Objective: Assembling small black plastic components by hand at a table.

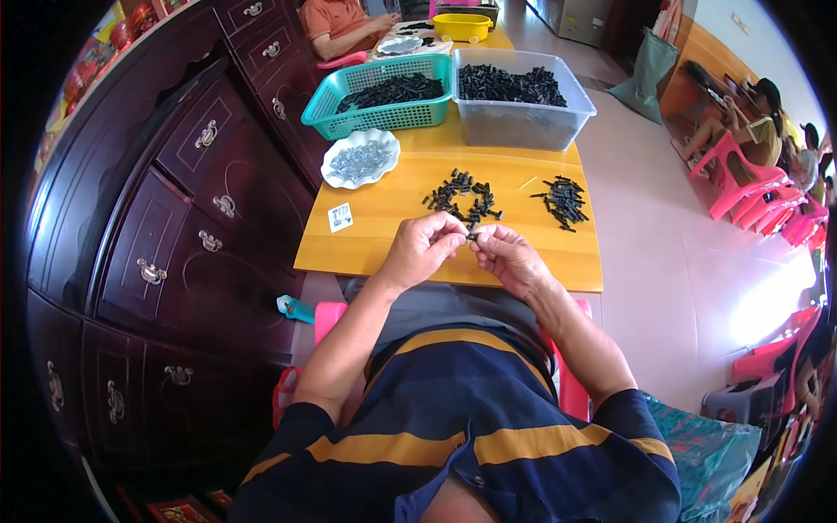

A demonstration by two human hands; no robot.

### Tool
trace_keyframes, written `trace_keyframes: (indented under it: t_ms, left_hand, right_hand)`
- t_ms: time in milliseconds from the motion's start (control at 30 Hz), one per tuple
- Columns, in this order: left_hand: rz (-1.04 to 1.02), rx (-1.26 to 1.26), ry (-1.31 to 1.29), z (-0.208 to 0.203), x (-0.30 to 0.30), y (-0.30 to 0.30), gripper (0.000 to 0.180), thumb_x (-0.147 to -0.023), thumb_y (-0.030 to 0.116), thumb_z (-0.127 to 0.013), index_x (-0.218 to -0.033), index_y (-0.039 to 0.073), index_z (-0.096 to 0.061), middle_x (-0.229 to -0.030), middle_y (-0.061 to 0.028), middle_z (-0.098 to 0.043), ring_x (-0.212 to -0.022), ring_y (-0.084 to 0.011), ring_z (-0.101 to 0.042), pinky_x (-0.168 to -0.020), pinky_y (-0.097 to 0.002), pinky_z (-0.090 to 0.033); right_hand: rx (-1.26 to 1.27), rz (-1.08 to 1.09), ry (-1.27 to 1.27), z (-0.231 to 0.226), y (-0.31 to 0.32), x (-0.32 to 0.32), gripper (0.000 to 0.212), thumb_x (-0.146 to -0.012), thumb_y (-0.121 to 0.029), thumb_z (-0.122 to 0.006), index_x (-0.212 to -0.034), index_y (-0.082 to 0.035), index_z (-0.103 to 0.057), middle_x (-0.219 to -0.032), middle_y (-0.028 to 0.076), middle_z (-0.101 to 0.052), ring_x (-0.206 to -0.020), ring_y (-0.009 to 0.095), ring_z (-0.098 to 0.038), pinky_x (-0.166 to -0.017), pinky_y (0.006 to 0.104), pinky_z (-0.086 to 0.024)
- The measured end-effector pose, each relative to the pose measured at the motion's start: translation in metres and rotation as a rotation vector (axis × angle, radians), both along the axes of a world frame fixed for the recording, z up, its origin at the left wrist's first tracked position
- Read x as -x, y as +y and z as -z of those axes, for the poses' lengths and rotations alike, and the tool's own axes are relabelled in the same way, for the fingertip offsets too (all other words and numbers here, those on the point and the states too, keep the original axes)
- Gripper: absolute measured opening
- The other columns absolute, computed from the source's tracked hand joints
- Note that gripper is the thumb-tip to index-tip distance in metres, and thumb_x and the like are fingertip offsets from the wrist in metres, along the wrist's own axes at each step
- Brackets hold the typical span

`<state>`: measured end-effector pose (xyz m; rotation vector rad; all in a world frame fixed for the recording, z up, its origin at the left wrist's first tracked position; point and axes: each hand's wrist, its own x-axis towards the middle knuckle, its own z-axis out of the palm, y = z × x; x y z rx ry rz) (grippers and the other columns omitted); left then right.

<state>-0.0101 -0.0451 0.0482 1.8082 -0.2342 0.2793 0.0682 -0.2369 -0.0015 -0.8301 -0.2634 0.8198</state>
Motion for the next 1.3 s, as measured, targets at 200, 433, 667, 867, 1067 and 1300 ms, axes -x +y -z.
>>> trace_keyframes:
  t_ms: [200,433,667,867,1067,1300]
  left_hand:
    - [-0.029,-0.088,-0.027,0.002,0.000,0.001,0.005,-0.089,0.000,-0.067,-0.094,0.000,-0.066,-0.079,-0.0055,-0.070,-0.066,-0.0103,-0.064,-0.061,-0.0260,-0.052]
    - [-0.126,-0.368,-0.349,0.000,-0.001,-0.006,0.007,-0.085,-0.002,-0.068,-0.088,0.001,-0.063,-0.079,-0.0127,-0.069,-0.069,-0.0198,-0.068,-0.061,-0.0318,-0.052]
    - [-0.111,-0.204,-0.200,-0.005,0.002,-0.010,0.018,-0.087,0.000,-0.069,-0.101,0.002,-0.057,-0.083,-0.0154,-0.068,-0.076,-0.0267,-0.071,-0.067,-0.0333,-0.057]
    - [-0.132,-0.394,-0.313,-0.002,0.003,-0.013,0.023,-0.087,-0.001,-0.068,-0.105,0.004,-0.056,-0.087,-0.0148,-0.068,-0.080,-0.0302,-0.071,-0.068,-0.0372,-0.057]
    - [-0.077,-0.609,-0.450,-0.011,0.006,-0.016,0.024,-0.085,-0.001,-0.067,-0.105,0.006,-0.056,-0.088,-0.0138,-0.068,-0.083,-0.0334,-0.068,-0.069,-0.0410,-0.055]
    - [-0.073,-0.547,-0.459,-0.009,0.004,-0.013,0.023,-0.086,0.000,-0.068,-0.105,0.006,-0.057,-0.087,-0.0135,-0.068,-0.080,-0.0326,-0.069,-0.068,-0.0389,-0.055]
  right_hand:
    - [0.054,0.061,-0.128,0.002,0.002,0.001,0.011,-0.096,-0.011,-0.065,-0.105,-0.005,-0.068,-0.089,0.004,-0.071,-0.074,0.009,-0.063,-0.069,0.0229,-0.053]
    - [0.091,0.073,-0.104,0.004,0.003,0.000,0.009,-0.095,-0.010,-0.066,-0.103,-0.005,-0.068,-0.087,0.005,-0.071,-0.073,0.009,-0.063,-0.068,0.0220,-0.052]
    - [0.072,0.078,-0.116,-0.002,0.001,0.001,0.007,-0.095,-0.010,-0.067,-0.099,-0.005,-0.068,-0.086,0.006,-0.071,-0.071,0.010,-0.063,-0.068,0.0227,-0.052]
    - [0.128,0.070,-0.127,-0.005,-0.001,0.000,0.006,-0.093,-0.011,-0.068,-0.094,-0.006,-0.068,-0.082,0.005,-0.070,-0.068,0.010,-0.062,-0.065,0.0229,-0.051]
    - [0.175,0.020,-0.069,-0.002,-0.005,-0.006,0.006,-0.091,-0.013,-0.070,-0.091,-0.007,-0.069,-0.078,0.004,-0.069,-0.063,0.010,-0.061,-0.063,0.0239,-0.051]
    - [0.133,-0.061,0.014,0.000,-0.005,-0.007,0.009,-0.091,-0.016,-0.072,-0.093,-0.007,-0.068,-0.081,0.002,-0.068,-0.067,0.010,-0.061,-0.068,0.0259,-0.053]
